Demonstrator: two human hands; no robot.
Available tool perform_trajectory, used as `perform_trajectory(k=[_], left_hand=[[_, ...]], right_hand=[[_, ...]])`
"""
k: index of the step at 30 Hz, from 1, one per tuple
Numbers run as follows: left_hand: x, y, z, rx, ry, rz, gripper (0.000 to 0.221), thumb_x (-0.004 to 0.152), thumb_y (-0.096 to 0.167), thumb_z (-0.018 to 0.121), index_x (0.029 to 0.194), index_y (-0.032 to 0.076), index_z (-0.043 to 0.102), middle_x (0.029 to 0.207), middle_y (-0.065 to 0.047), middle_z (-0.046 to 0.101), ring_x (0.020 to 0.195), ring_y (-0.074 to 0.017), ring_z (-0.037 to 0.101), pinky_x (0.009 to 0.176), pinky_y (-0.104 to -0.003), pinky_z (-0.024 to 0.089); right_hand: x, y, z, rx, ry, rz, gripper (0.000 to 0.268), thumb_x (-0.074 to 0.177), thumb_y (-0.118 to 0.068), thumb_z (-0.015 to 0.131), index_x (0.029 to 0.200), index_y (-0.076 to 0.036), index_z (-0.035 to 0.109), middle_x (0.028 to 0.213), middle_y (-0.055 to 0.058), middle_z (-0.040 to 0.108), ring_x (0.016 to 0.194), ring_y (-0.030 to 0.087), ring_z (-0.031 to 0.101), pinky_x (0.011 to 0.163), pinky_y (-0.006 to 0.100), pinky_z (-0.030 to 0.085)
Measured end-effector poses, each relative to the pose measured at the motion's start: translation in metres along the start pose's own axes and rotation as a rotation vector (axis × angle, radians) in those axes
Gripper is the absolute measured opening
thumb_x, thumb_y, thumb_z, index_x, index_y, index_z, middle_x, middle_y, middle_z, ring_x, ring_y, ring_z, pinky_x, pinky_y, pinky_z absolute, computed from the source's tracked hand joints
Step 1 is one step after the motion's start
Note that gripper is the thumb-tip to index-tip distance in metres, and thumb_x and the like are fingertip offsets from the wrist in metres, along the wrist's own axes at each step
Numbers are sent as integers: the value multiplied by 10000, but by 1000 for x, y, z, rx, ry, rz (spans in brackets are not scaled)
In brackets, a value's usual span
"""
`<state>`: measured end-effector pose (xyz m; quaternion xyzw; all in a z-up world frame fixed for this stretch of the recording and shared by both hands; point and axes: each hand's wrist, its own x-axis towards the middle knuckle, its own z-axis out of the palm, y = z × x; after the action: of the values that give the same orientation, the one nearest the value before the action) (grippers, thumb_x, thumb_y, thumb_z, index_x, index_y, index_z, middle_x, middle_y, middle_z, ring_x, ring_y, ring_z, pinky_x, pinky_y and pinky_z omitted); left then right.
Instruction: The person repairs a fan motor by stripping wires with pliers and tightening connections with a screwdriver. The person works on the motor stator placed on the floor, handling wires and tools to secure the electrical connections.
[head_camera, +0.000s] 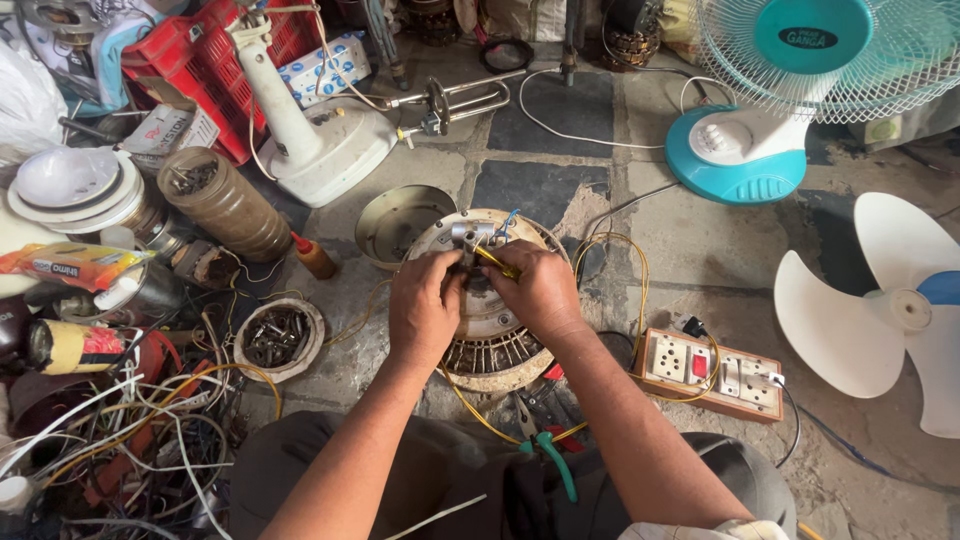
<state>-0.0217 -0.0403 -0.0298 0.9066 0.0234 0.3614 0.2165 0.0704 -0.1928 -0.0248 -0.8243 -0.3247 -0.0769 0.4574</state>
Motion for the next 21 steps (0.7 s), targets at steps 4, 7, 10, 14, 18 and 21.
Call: perform_trajectory(k=[4,7,10,14,18,21], left_hand=[[-2,-2,1,12,-1,2,285,859,26,741,1128,74,659,1061,-94,707,1023,-340,640,912,-449,494],[-1,-2,1,13,4,14,280,860,28,745,1124,75,664,1057,-91,707,1022,-337,639,911,-446,496],[-1,-1,0,20,3,17,280,856,30,748,1122,74,669,1054,-93,706,1015,-338,637,905,-446,497],[-1,-1,0,25,9,23,279,856,32,747,1121,80,672,1049,-86,706,1016,-333,638,908,-447,498],[-1,-1,1,25,1,17,276,861,31,744,1122,82,672,1051,-77,711,1008,-328,638,903,-442,498],[-1,-1,1,29,-2,18,279,859,29,744,1123,80,669,1045,-77,711,1003,-331,636,901,-444,495]], right_hand=[[-2,0,1,-30,16,-15,227,825,-184,787,1038,-106,790,1004,75,770,872,293,745,771,393,589],[-2,0,1,-23,26,-19,223,830,-175,779,1041,-103,784,996,81,766,870,300,741,758,402,585],[-2,0,0,-15,32,-16,221,832,-171,773,1042,-100,783,975,85,762,863,306,738,753,409,582],[-1,-2,2,-25,54,-14,211,836,-180,768,1032,-103,785,968,81,764,856,305,738,746,409,582],[-2,-3,3,-22,62,18,210,841,-197,763,1030,-105,785,977,77,763,843,299,738,738,405,585],[-3,-5,4,-40,78,11,210,838,-201,763,1022,-103,787,986,71,766,843,300,738,736,406,583]])
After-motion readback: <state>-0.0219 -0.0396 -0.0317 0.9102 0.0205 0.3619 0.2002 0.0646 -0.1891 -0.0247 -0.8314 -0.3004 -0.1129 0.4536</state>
